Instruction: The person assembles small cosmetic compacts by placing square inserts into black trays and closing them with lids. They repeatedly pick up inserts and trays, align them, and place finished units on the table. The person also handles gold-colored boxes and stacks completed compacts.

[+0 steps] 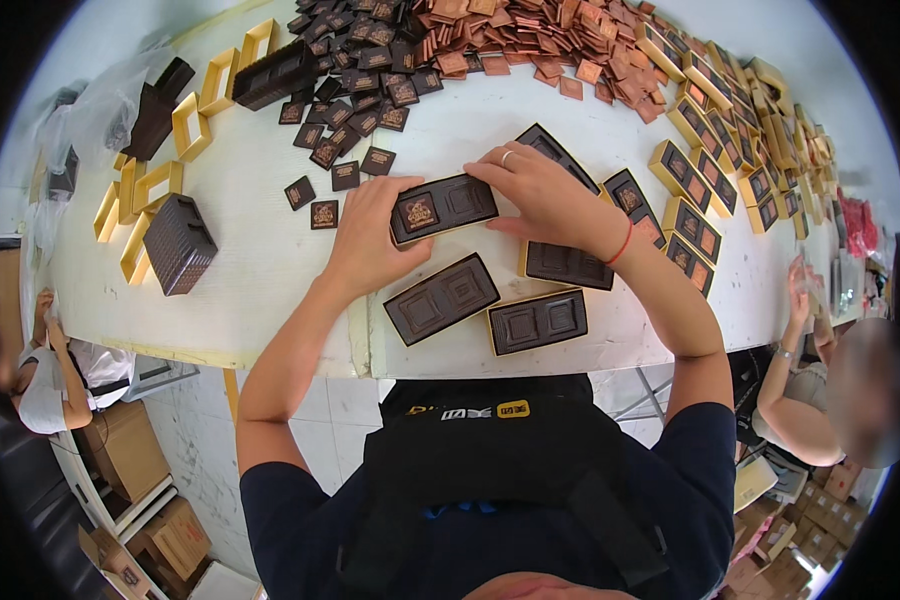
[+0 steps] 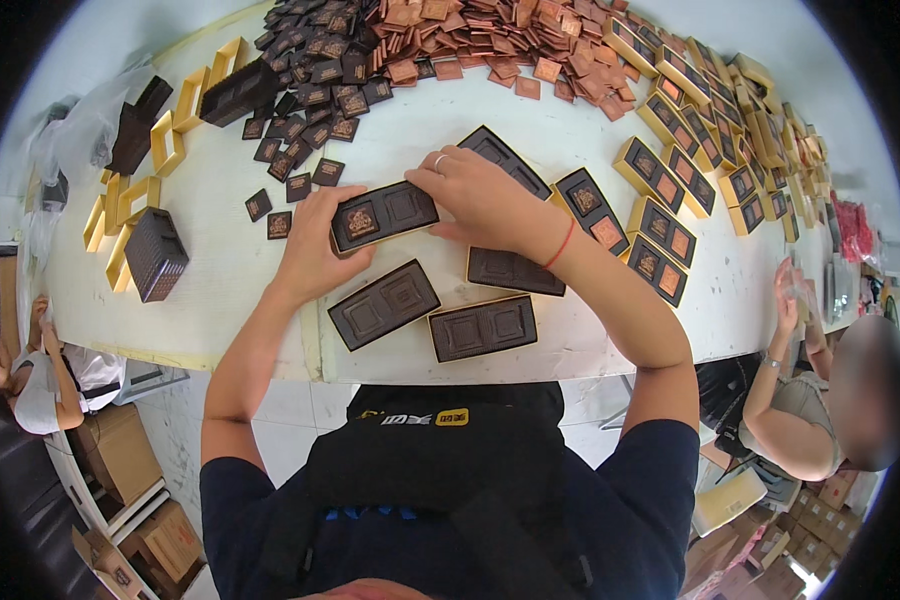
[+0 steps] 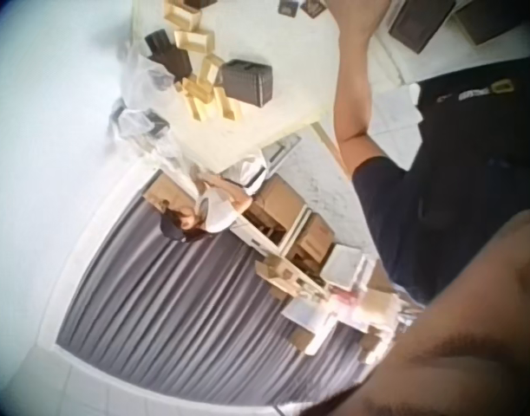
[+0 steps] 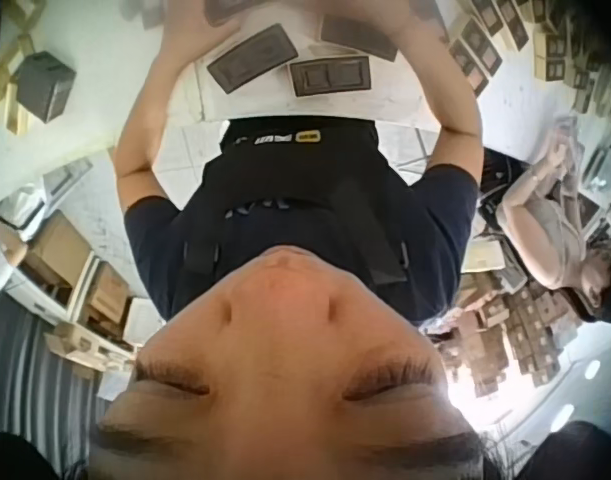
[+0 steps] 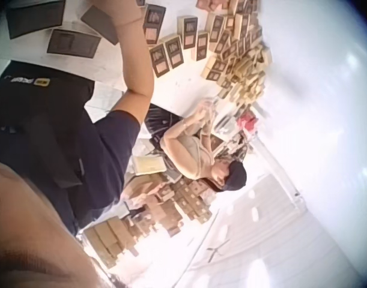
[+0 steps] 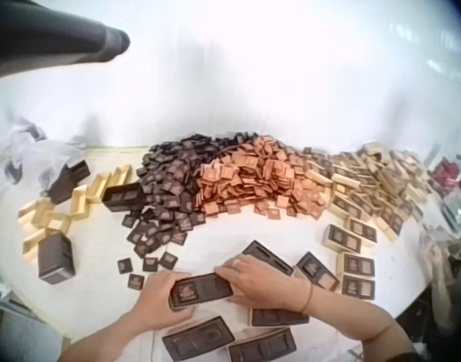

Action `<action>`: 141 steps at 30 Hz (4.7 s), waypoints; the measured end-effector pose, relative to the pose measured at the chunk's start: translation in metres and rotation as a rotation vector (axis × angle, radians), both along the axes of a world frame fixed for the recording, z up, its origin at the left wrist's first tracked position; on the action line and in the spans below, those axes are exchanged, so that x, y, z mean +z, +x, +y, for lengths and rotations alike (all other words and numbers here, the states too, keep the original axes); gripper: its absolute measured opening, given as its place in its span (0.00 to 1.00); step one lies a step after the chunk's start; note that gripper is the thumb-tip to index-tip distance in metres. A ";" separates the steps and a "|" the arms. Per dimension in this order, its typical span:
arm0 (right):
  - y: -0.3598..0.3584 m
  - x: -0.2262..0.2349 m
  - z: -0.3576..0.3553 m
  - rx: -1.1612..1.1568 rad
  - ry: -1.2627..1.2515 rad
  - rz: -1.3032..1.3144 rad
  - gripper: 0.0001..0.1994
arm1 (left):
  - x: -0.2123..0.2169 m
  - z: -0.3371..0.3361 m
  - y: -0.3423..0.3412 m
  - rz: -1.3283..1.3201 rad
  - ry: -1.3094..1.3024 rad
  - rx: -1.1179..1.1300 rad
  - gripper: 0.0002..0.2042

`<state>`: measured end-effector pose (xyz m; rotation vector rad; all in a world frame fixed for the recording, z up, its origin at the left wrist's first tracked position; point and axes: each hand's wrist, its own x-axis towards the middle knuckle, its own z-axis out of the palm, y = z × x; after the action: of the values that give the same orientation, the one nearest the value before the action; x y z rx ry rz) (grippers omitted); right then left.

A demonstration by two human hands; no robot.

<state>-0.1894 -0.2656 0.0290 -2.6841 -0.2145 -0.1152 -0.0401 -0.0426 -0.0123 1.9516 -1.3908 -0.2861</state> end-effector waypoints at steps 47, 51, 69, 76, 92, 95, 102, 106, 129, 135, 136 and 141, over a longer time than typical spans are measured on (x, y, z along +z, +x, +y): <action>0.009 -0.014 0.021 -0.089 0.031 -0.280 0.18 | -0.016 0.000 0.005 -0.027 -0.135 -0.070 0.32; -0.003 -0.010 0.022 0.017 -0.035 -0.286 0.19 | -0.016 -0.001 0.004 -0.021 -0.128 -0.062 0.32; 0.016 -0.017 0.031 0.059 0.054 -0.068 0.33 | -0.016 0.001 0.016 0.498 -0.061 -0.113 0.21; -0.007 0.008 -0.008 -0.214 0.094 -0.280 0.31 | -0.008 0.005 0.035 0.545 -0.445 0.147 0.17; -0.390 -0.062 -0.144 -1.681 -0.354 -0.092 0.32 | 0.011 0.027 0.056 -0.359 0.121 0.390 0.35; -0.405 -0.083 -0.164 -1.671 -0.432 -0.044 0.38 | 0.014 0.034 0.049 -0.156 0.214 0.482 0.33; -0.191 0.026 -0.058 -0.948 -0.156 -0.483 0.25 | 0.007 0.050 0.049 -0.263 0.126 0.490 0.21; -0.105 0.044 0.008 -0.529 0.016 -0.377 0.25 | 0.007 0.052 0.064 -0.359 0.139 0.484 0.14; -0.011 0.006 0.103 -0.011 0.728 0.208 0.06 | 0.016 0.108 -0.078 0.295 -0.165 0.348 0.39; -0.013 -0.007 0.105 0.117 0.480 0.029 0.08 | -0.015 0.094 -0.111 0.297 -0.195 0.296 0.40; -0.014 -0.009 0.104 0.146 0.461 0.001 0.08 | -0.016 0.096 -0.111 0.236 -0.227 0.295 0.39; -0.014 -0.005 0.103 0.188 0.285 -0.112 0.07 | -0.024 0.098 -0.111 0.147 -0.267 0.233 0.23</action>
<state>-0.2037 -0.1630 0.0237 -2.3636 -0.4483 -0.2202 -0.1513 0.0559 -0.0362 1.8093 -1.0387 -0.1246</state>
